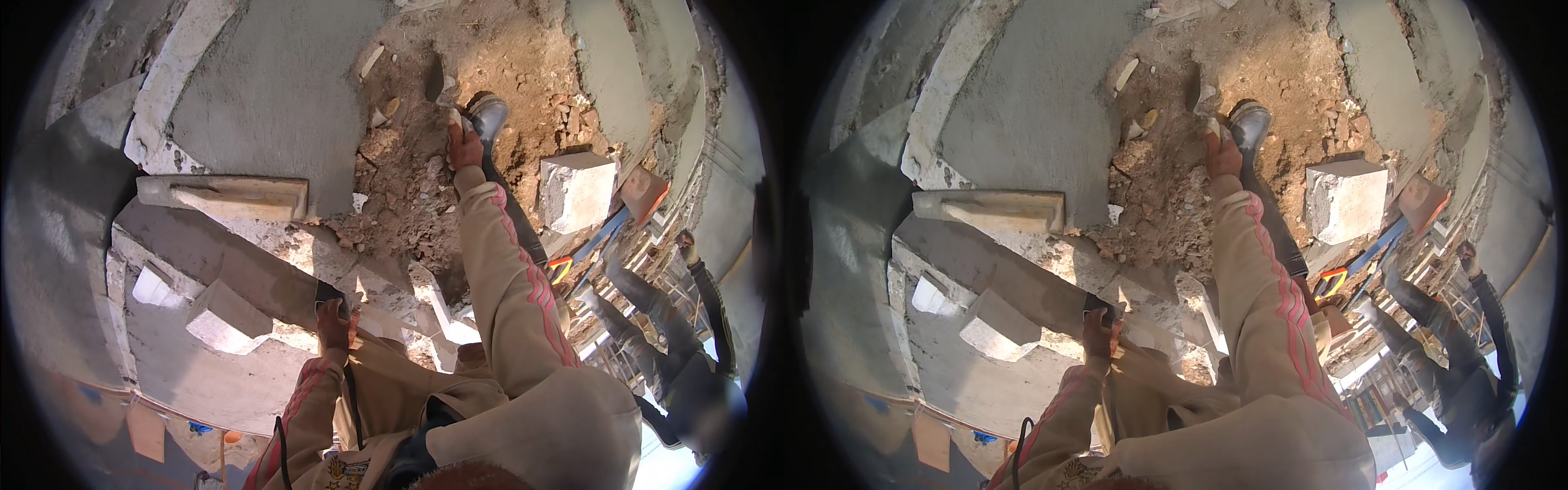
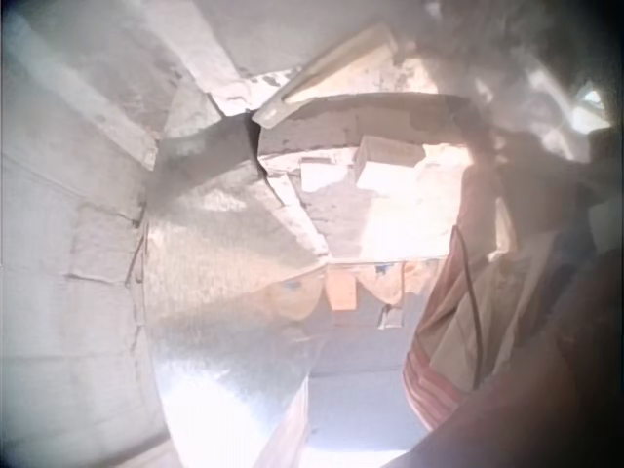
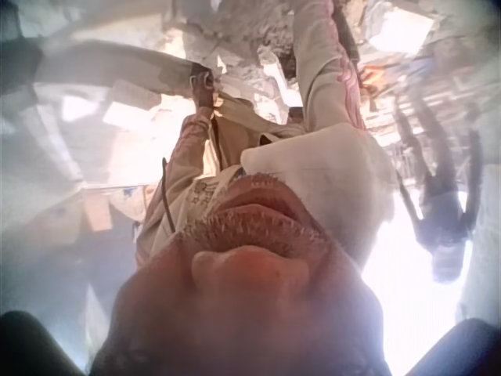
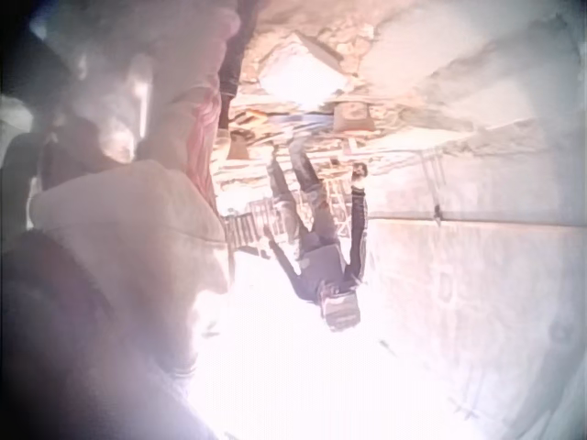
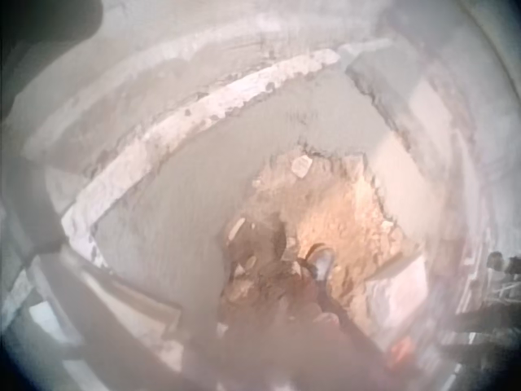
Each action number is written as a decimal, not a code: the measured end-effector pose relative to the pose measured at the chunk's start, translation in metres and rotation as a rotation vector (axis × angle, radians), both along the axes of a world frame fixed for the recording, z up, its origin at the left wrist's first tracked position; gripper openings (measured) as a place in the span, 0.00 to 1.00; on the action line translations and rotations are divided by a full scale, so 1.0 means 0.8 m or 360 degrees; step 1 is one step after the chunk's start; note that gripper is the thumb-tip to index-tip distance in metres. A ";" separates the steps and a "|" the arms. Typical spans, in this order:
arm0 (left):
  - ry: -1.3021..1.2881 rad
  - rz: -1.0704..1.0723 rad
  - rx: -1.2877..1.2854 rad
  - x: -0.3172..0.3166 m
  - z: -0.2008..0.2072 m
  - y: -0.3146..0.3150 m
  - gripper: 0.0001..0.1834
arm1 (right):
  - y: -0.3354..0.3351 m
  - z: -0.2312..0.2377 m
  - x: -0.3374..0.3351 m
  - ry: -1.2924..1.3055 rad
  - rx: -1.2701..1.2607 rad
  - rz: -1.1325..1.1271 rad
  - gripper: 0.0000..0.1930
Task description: The person uses a hand saw to cut white ceramic tiles on a construction site. They repeatedly position tiles, saw them, and then use a trowel to clear debris and adjust the placement of the cut pieces on the ground.
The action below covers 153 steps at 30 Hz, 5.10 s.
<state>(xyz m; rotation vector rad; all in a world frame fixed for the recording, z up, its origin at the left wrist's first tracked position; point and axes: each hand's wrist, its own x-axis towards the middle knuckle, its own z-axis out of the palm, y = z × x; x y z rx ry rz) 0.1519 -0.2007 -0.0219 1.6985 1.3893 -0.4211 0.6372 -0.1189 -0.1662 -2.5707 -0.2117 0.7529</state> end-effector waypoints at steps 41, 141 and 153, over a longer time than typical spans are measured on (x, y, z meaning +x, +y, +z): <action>0.0058 0.0084 0.0030 0.011 0.016 0.009 0.27 | -0.061 0.010 -0.122 -0.0167 -0.0028 -0.0120 0.33; -0.0863 0.0058 0.0140 0.517 -0.094 0.349 0.45 | 0.112 0.004 0.102 0.0776 0.1313 -0.0693 0.19; -0.0721 -0.0303 0.0766 0.537 -0.079 0.344 0.35 | 0.118 0.020 0.081 0.0460 0.1103 -0.0506 0.20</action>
